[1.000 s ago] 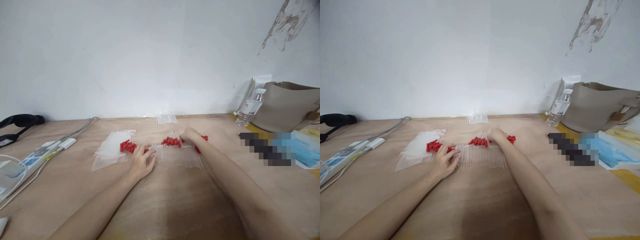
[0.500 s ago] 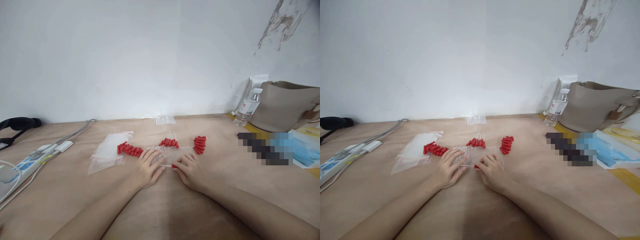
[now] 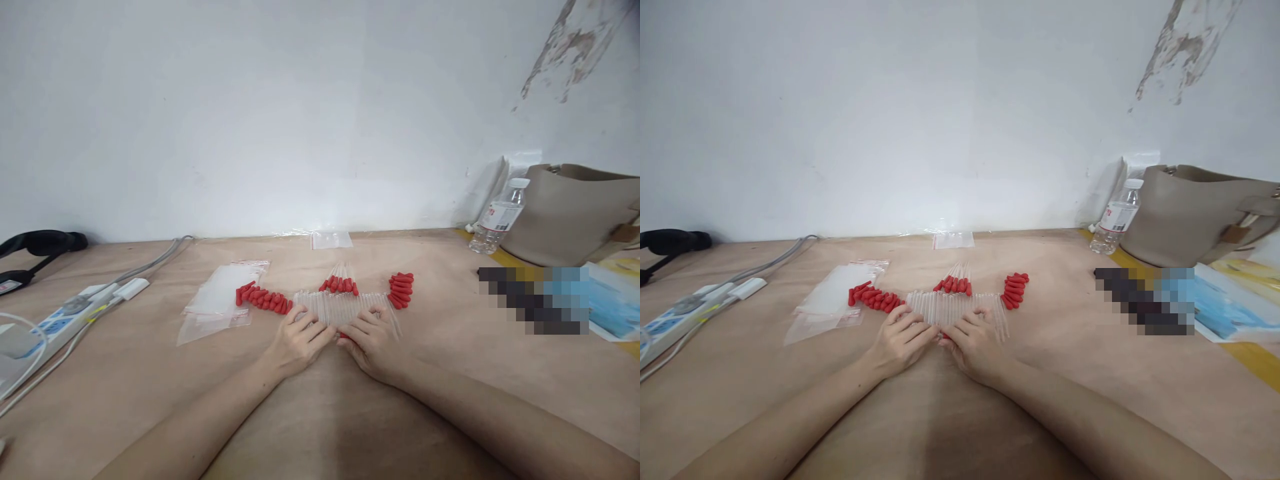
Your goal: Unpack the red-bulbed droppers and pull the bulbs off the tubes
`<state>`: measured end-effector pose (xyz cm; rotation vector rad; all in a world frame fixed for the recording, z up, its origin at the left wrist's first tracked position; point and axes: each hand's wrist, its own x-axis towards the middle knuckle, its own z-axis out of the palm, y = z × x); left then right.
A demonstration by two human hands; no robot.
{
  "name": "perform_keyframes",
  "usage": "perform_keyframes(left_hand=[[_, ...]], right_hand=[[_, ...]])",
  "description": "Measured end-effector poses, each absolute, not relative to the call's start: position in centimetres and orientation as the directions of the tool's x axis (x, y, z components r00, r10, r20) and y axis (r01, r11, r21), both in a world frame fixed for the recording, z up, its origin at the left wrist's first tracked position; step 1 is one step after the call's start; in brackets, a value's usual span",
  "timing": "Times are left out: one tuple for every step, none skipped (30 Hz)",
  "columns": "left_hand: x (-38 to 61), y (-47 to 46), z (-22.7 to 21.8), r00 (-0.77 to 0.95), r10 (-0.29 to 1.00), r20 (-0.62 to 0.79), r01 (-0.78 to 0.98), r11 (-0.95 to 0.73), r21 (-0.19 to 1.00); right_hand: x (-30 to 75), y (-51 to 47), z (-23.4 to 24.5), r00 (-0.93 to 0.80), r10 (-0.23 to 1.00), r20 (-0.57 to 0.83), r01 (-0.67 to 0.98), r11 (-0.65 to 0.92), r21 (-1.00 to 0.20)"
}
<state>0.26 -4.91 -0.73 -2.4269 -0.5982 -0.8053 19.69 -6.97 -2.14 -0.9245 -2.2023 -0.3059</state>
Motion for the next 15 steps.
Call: perform_keyframes(left_hand=[[0.29,-4.95,-0.69,0.726,0.25,0.64,0.55,-0.771,-0.323],[0.31,-5.01,-0.63,0.725,0.262,0.637,0.557,-0.766,-0.319],[0.34,-5.07,-0.58,0.723,0.275,0.634,0.567,-0.761,-0.316],[0.35,-5.15,-0.53,0.719,0.289,0.632,0.577,-0.755,-0.311],[0.36,-5.22,-0.49,0.714,0.302,0.631,0.587,-0.75,-0.305],[0.35,-5.29,-0.48,0.711,0.311,0.631,0.593,-0.747,-0.299],[0.33,-5.35,-0.48,0.708,0.315,0.632,0.596,-0.747,-0.294],[0.31,-5.4,-0.5,0.707,0.317,0.633,0.595,-0.75,-0.289],[0.28,-5.42,-0.55,0.708,0.316,0.632,0.591,-0.755,-0.284],[0.26,-5.43,-0.6,0.71,0.316,0.629,0.586,-0.761,-0.278],[0.24,-5.42,-0.67,0.713,0.316,0.626,0.58,-0.768,-0.272],[0.23,-5.4,-0.73,0.715,0.317,0.623,0.573,-0.776,-0.263],[0.23,-5.37,-0.79,0.717,0.319,0.62,0.568,-0.784,-0.253],[0.23,-5.35,-0.83,0.717,0.322,0.618,0.562,-0.791,-0.24],[0.23,-5.33,-0.85,0.717,0.327,0.616,0.558,-0.798,-0.225]], right_hand=[[19.65,-6.96,-2.08,-0.491,0.527,0.694,0.701,0.712,-0.044],[19.64,-6.94,-2.01,-0.498,0.53,0.687,0.707,0.706,-0.032],[19.66,-6.91,-1.93,-0.506,0.53,0.68,0.713,0.701,-0.016],[19.71,-6.86,-1.85,-0.517,0.528,0.674,0.716,0.698,0.003],[19.79,-6.79,-1.78,-0.53,0.521,0.669,0.717,0.696,0.026],[19.88,-6.72,-1.74,-0.544,0.508,0.667,0.714,0.698,0.051],[19.98,-6.64,-1.72,-0.557,0.493,0.668,0.71,0.7,0.075],[20.08,-6.56,-1.73,-0.566,0.48,0.67,0.707,0.701,0.096],[20.17,-6.49,-1.77,-0.573,0.467,0.674,0.705,0.7,0.114],[20.26,-6.44,-1.82,-0.578,0.455,0.677,0.702,0.7,0.13],[20.33,-6.4,-1.89,-0.581,0.444,0.682,0.701,0.698,0.143],[20.4,-6.39,-1.97,-0.584,0.435,0.685,0.701,0.696,0.156],[20.46,-6.39,-2.04,-0.586,0.426,0.689,0.701,0.693,0.168],[20.52,-6.4,-2.1,-0.588,0.414,0.695,0.701,0.69,0.182],[20.58,-6.42,-2.13,-0.589,0.403,0.701,0.702,0.685,0.196]])
